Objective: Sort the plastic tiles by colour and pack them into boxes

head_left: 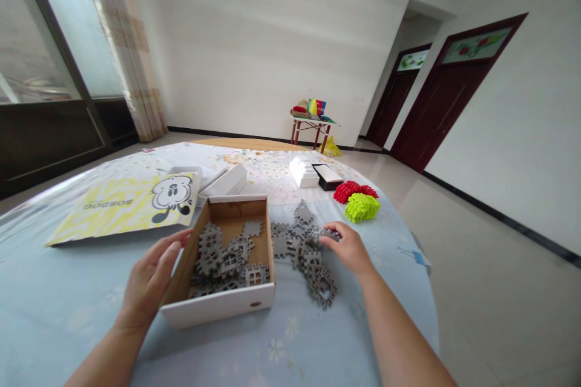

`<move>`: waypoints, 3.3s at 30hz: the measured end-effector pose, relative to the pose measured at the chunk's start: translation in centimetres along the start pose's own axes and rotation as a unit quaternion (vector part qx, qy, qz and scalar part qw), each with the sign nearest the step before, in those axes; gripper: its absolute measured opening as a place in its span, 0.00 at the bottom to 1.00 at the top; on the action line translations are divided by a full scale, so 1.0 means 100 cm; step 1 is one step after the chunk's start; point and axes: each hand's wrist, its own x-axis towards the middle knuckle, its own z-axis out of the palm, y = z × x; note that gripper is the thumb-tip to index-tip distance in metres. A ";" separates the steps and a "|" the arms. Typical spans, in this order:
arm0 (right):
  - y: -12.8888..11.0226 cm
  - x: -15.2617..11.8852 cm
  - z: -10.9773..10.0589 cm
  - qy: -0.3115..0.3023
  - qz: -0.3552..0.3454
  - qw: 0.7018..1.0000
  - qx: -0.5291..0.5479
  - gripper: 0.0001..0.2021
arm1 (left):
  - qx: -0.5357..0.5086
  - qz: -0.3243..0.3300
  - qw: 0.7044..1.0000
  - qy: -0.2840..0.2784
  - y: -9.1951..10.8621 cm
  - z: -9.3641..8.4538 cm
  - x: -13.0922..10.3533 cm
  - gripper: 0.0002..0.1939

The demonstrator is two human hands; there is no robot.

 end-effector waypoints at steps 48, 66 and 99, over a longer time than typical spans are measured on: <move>0.019 0.067 0.020 -0.100 -0.023 0.992 -0.068 0.18 | 0.031 0.001 0.999 0.005 -0.002 -0.001 0.001 0.27; 0.035 0.070 0.054 -0.110 0.002 0.983 -0.150 0.20 | 0.128 0.010 0.987 -0.091 0.007 -0.020 0.043 0.27; -0.025 0.056 0.019 -0.356 -0.060 0.930 -0.075 0.31 | 0.124 0.004 0.991 -0.055 0.003 0.000 0.039 0.25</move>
